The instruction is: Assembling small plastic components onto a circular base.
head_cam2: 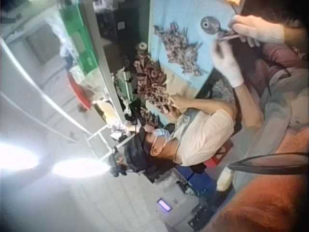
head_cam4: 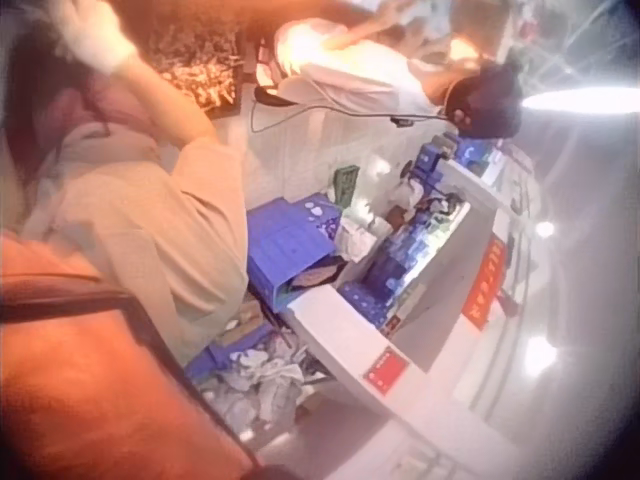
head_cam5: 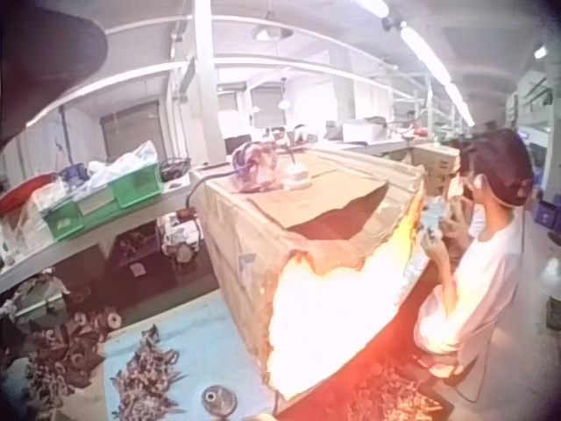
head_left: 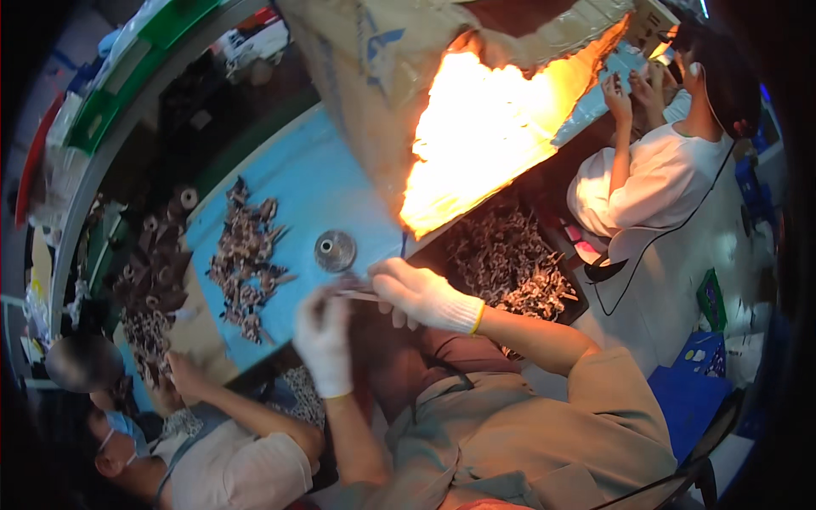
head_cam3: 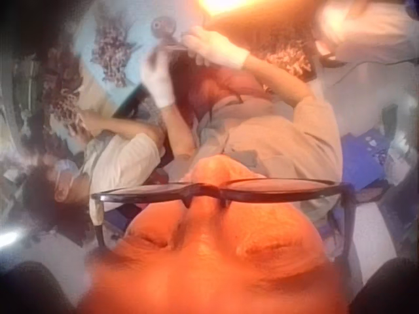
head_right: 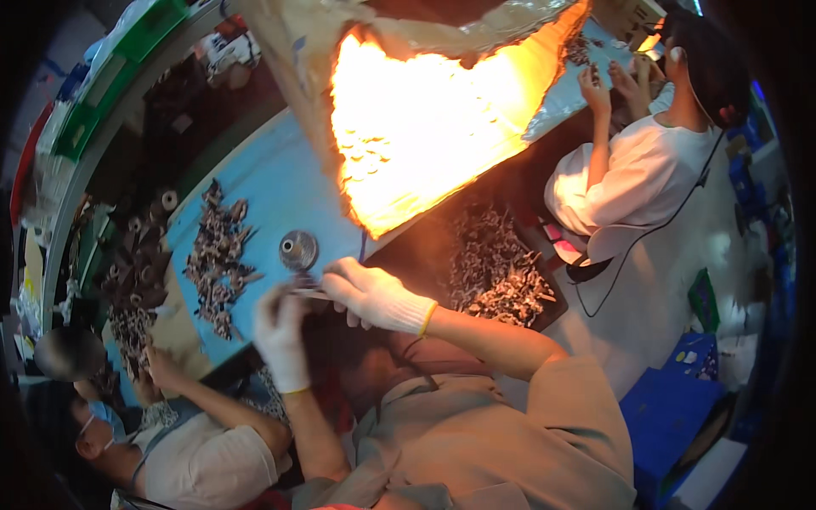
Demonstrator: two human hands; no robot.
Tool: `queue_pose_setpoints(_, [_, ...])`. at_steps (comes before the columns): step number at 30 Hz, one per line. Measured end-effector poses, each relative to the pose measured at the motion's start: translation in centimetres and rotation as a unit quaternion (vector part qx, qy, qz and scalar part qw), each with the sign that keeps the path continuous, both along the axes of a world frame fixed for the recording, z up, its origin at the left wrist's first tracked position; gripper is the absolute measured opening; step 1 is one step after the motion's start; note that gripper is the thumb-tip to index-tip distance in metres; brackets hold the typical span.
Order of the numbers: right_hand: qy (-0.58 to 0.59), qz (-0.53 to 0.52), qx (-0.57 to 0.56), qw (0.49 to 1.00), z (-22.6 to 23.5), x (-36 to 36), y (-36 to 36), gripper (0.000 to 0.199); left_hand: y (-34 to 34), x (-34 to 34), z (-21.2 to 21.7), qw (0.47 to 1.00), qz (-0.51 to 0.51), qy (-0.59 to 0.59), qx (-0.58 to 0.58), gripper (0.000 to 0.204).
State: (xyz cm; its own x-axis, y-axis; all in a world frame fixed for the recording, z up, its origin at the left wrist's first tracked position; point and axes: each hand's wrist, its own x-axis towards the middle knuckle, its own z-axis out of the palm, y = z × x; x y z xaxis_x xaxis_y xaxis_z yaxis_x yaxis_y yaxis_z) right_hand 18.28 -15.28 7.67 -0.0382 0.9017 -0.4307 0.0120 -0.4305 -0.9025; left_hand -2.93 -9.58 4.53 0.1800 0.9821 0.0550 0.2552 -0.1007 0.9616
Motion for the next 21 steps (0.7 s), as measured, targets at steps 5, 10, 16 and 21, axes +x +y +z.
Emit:
queue_pose_setpoints(5, [-0.139, 0.034, 0.056, 0.988, 0.3, 7.3, 0.1, 0.036, 5.8, -1.7, 3.4, 0.971, 0.236, 0.041, 0.027, 0.050])
queue_pose_setpoints(10, [-0.542, -0.050, 0.150, 0.825, -5.5, 17.8, 7.4, 0.030, 5.2, 1.5, 0.3, 0.976, 0.164, 0.116, 0.087, 0.046])
queue_pose_setpoints(16, [-0.802, 0.104, 0.130, 0.574, -1.7, 19.2, 16.1, 0.039, 6.6, 3.6, -3.3, 0.984, 0.056, 0.151, 0.080, 0.041])
queue_pose_setpoints(21, [-0.643, -0.017, 0.214, 0.735, -6.6, 24.1, 16.8, 0.047, 6.6, 4.0, -4.4, 0.996, 0.085, 0.025, 0.017, 0.039])
